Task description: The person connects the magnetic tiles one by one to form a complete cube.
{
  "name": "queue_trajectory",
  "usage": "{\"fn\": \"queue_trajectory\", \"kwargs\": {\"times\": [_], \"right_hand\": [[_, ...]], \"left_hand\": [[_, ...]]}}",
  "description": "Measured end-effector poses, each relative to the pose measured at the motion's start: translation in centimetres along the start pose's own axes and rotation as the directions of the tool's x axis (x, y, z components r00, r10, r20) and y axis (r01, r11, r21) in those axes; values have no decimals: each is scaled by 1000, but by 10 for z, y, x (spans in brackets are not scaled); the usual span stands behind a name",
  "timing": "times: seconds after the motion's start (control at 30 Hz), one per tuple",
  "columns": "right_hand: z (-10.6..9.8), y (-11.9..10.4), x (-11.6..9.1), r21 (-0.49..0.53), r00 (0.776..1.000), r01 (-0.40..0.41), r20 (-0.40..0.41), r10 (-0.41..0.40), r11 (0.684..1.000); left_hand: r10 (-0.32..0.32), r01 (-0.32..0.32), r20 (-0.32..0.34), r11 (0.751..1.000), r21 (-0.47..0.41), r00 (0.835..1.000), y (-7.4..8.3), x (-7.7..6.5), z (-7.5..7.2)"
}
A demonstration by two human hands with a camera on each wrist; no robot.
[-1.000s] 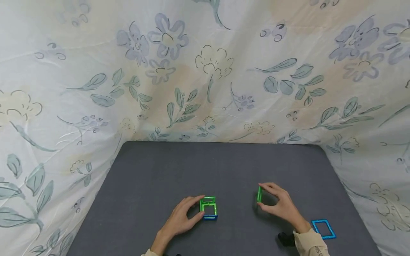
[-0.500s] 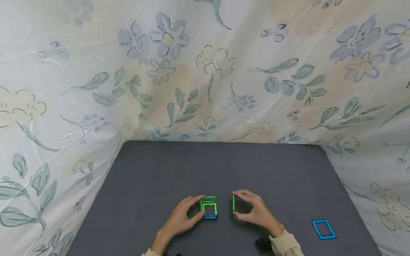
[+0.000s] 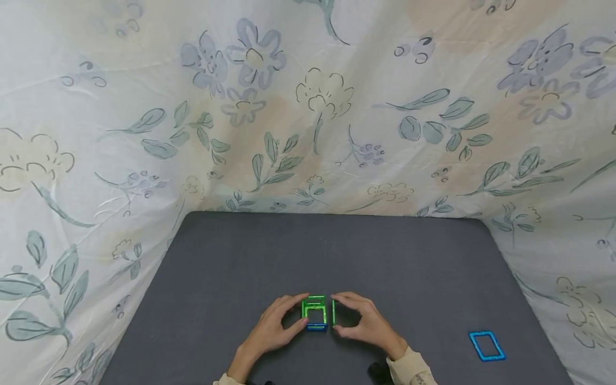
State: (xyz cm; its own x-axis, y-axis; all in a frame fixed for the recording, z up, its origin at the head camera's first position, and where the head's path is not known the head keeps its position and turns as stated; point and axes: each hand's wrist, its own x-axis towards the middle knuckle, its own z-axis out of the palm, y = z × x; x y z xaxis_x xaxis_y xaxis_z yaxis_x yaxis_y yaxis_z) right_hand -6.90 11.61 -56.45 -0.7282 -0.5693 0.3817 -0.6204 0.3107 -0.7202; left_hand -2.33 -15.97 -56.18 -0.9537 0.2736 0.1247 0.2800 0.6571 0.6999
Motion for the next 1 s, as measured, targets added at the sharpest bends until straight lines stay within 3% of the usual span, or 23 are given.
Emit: {"fn": "queue_trajectory", "kwargs": {"times": [0.67, 1.0], "right_hand": [[14, 4, 4, 24, 997, -57, 62, 56, 998], [19, 13, 7, 59, 976, -144, 171, 132, 988]], "left_hand": [[14, -13, 31, 1000, -11, 999, -1, 1, -5], [26, -26, 62, 1000, -8, 998, -2, 2, -7]]}}
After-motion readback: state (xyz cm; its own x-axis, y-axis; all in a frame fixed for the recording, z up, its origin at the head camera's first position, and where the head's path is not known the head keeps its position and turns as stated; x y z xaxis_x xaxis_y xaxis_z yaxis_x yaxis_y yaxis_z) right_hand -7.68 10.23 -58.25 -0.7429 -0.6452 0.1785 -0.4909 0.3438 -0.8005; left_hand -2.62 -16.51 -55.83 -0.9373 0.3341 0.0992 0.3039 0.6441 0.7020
